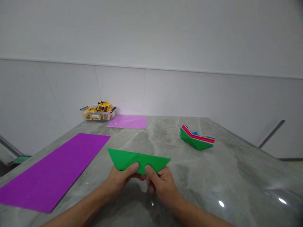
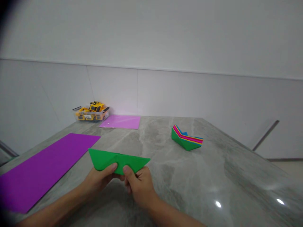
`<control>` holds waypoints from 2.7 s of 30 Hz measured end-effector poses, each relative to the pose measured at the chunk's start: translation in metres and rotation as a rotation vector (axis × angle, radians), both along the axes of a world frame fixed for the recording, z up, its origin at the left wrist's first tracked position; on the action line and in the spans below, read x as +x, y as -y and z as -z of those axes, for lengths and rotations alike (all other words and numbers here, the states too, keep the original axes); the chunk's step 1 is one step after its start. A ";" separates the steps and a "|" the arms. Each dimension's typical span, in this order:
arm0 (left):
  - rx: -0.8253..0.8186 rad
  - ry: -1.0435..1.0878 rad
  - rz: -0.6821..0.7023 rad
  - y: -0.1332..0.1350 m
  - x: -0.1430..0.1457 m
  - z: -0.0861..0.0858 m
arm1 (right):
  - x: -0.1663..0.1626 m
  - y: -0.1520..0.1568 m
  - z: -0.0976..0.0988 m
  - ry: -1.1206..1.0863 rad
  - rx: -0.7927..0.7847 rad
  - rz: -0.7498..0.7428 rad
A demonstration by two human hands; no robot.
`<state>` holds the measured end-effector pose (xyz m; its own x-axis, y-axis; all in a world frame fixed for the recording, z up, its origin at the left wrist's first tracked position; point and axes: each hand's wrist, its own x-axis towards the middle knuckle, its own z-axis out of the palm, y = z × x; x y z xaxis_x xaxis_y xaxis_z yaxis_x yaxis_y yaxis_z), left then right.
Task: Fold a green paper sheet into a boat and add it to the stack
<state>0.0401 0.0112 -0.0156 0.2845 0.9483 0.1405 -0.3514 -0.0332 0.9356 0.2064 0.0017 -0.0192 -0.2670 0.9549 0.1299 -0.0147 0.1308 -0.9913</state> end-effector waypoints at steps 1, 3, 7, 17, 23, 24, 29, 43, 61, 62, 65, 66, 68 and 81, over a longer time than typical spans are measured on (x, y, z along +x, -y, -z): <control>0.011 -0.003 -0.033 0.000 0.000 0.001 | 0.002 -0.001 -0.001 -0.007 0.006 -0.019; 0.058 -0.026 -0.054 -0.003 -0.006 0.002 | 0.009 -0.006 -0.005 -0.021 0.032 -0.021; 0.110 -0.172 -0.131 -0.008 -0.019 0.005 | 0.024 -0.018 -0.016 0.007 0.111 0.020; -0.111 0.218 -0.419 -0.003 0.010 -0.007 | 0.019 -0.022 -0.009 0.281 0.173 0.086; -0.062 0.080 -0.263 0.000 0.005 -0.015 | 0.012 -0.014 -0.013 0.596 0.362 0.001; -0.048 0.049 -0.238 0.000 0.005 -0.014 | 0.010 -0.012 -0.013 0.591 0.380 -0.025; -0.085 0.035 -0.389 0.002 0.014 -0.008 | -0.004 -0.005 -0.009 0.537 0.415 -0.143; -0.007 -0.319 -0.897 0.003 0.020 -0.021 | -0.023 0.012 -0.006 0.560 0.235 -0.285; 0.030 -0.389 -0.736 -0.016 0.017 -0.031 | -0.018 0.013 -0.014 0.590 0.397 -0.320; 0.050 -0.438 -0.728 -0.016 0.014 -0.030 | -0.018 0.012 -0.015 0.586 0.384 -0.323; 0.141 -0.587 -0.636 -0.013 0.010 -0.029 | -0.013 0.005 -0.013 0.471 0.239 -0.224; 0.165 -0.616 -0.566 -0.011 0.012 -0.028 | -0.011 0.002 -0.012 0.408 0.186 -0.192; 0.209 -0.645 -0.425 -0.007 0.017 -0.026 | -0.006 -0.005 -0.011 0.262 0.113 -0.169; 0.343 -0.809 -0.496 -0.005 0.030 -0.015 | 0.004 -0.008 -0.012 0.275 0.175 -0.120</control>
